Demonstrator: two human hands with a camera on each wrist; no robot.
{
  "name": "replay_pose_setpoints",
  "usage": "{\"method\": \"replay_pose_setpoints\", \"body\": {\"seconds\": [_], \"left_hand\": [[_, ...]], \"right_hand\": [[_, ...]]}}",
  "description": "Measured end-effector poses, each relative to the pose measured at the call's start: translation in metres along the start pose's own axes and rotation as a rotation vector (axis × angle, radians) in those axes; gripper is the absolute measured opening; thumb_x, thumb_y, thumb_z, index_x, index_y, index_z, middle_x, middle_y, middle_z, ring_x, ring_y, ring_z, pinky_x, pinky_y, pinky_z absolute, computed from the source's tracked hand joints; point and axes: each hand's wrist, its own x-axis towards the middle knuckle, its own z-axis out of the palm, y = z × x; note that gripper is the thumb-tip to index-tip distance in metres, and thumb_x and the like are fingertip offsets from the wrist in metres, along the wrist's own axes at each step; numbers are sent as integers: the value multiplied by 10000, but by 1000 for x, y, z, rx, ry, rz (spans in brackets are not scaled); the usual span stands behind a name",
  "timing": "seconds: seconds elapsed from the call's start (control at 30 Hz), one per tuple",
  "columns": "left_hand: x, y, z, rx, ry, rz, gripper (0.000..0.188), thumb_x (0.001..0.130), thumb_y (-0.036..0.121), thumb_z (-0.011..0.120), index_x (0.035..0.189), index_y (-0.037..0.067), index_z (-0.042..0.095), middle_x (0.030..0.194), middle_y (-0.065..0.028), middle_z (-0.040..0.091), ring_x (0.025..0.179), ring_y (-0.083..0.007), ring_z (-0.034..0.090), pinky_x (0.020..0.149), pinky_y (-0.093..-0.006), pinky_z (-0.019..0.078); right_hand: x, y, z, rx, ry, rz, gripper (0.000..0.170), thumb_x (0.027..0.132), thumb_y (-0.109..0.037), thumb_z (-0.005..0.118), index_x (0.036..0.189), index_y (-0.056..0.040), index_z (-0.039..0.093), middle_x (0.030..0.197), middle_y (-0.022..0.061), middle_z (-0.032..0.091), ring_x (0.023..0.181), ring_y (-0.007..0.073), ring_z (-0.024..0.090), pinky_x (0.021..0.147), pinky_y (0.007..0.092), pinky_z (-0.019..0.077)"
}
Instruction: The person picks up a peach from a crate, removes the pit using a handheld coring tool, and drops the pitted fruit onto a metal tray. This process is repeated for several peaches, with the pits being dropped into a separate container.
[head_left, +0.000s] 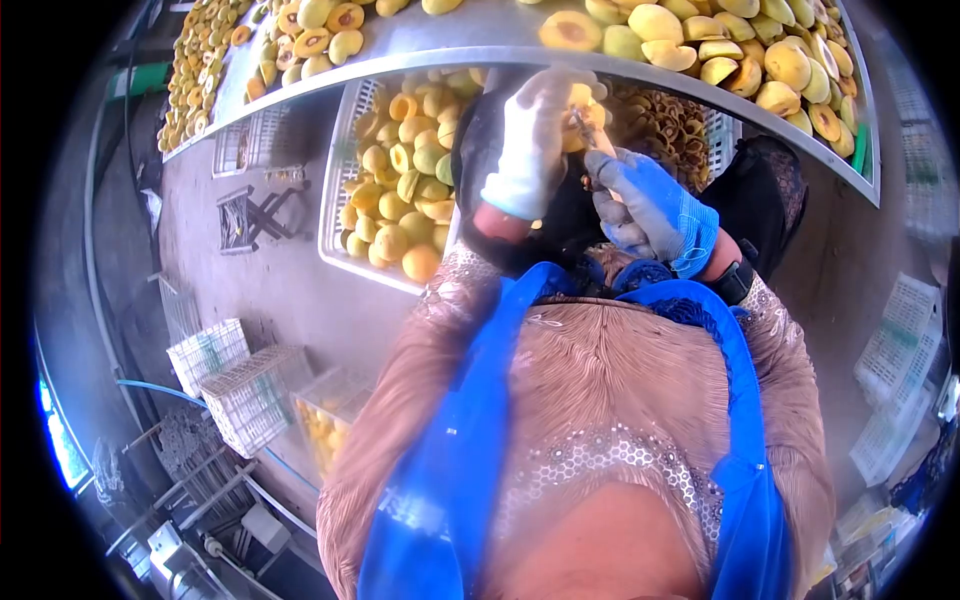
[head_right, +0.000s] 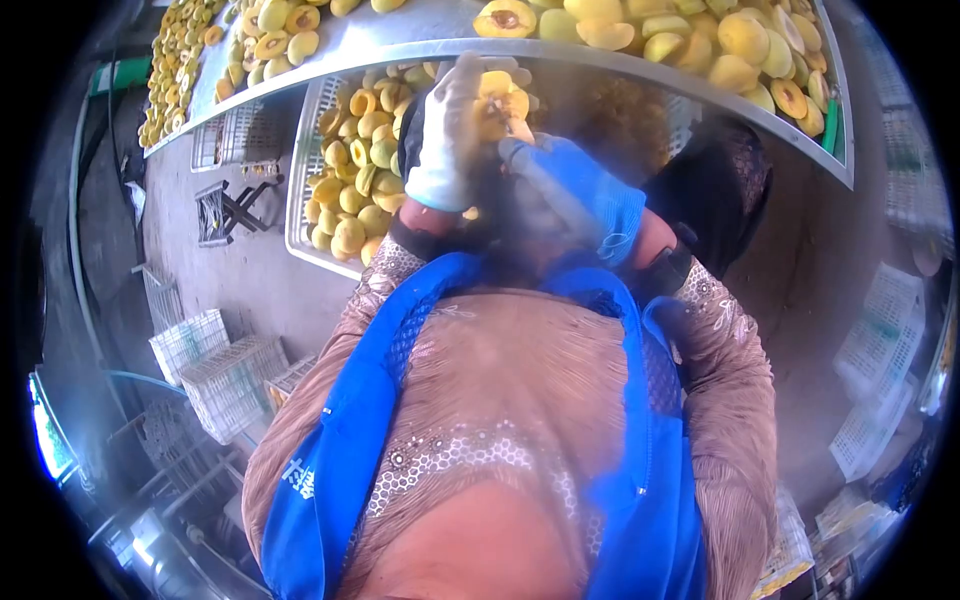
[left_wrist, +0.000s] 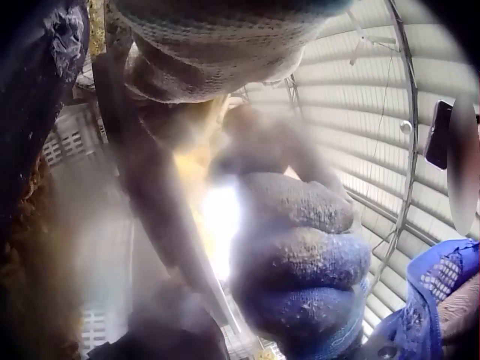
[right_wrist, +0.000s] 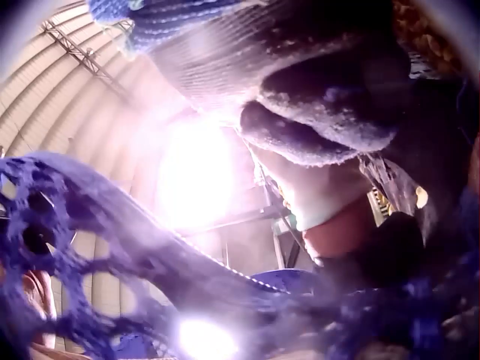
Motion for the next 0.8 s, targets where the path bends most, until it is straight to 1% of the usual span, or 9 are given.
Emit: {"method": "replay_pose_setpoints", "body": {"seconds": [0.3,0.37,0.4,0.47,0.53,0.67,0.73,0.77,0.8], "left_hand": [[8,19,5,32,-192,-23,349,984,298,576,1006,-42,654,854,-120,678,692,-159,645,604,-262,530],[4,24,2,149,-233,106,330,998,272,524,1010,-33,651,868,-123,684,729,-175,656,652,-280,536],[1,25,0,210,-224,199,324,1005,259,499,1012,-28,650,876,-124,686,747,-183,661,675,-290,539],[1,9,-9,242,-125,342,285,993,208,482,1020,-22,648,903,-125,688,807,-205,665,724,-312,539],[11,-10,-34,363,11,399,218,945,127,510,1030,-20,647,948,-124,686,888,-225,659,771,-333,531],[18,7,-141,1365,524,781,298,798,0,618,1093,23,659,1053,-177,653,958,-330,634,841,-391,526],[19,14,-199,660,755,322,237,871,152,595,1073,53,667,1043,-177,653,994,-310,616,839,-378,515],[7,15,-221,1176,820,330,257,905,227,571,1083,71,671,1081,-175,636,1024,-330,590,832,-395,514],[0,-9,-259,1693,669,489,297,922,284,558,1122,86,651,1148,-157,606,1011,-381,566,846,-447,493]], "right_hand": [[2,7,-9,591,-264,224,277,1028,-412,437,975,-141,453,553,-59,336,352,18,248,292,183,188],[6,13,-14,810,-414,317,297,1035,-433,418,991,-142,450,547,-54,340,344,16,245,280,181,193],[13,22,-13,969,-671,259,302,1046,-421,382,992,-130,442,555,-39,355,344,25,255,281,181,214],[16,30,-15,1019,-683,219,306,1050,-414,372,992,-120,436,552,-30,357,342,36,270,283,182,228],[13,32,-22,941,-620,236,319,1051,-415,367,998,-105,425,553,-25,359,346,43,286,285,186,240],[8,55,-66,491,-64,304,312,1027,-436,435,953,-136,478,540,-41,345,341,45,261,287,205,188],[9,67,-75,331,-42,357,209,1006,-342,495,946,-143,508,546,-53,341,352,52,255,305,220,177],[11,71,-78,322,-35,382,172,1008,-289,489,958,-126,512,561,-54,346,368,53,264,315,221,188],[10,66,-85,309,-11,387,137,1010,-236,484,971,-109,517,576,-56,351,384,54,273,325,223,199]]}}
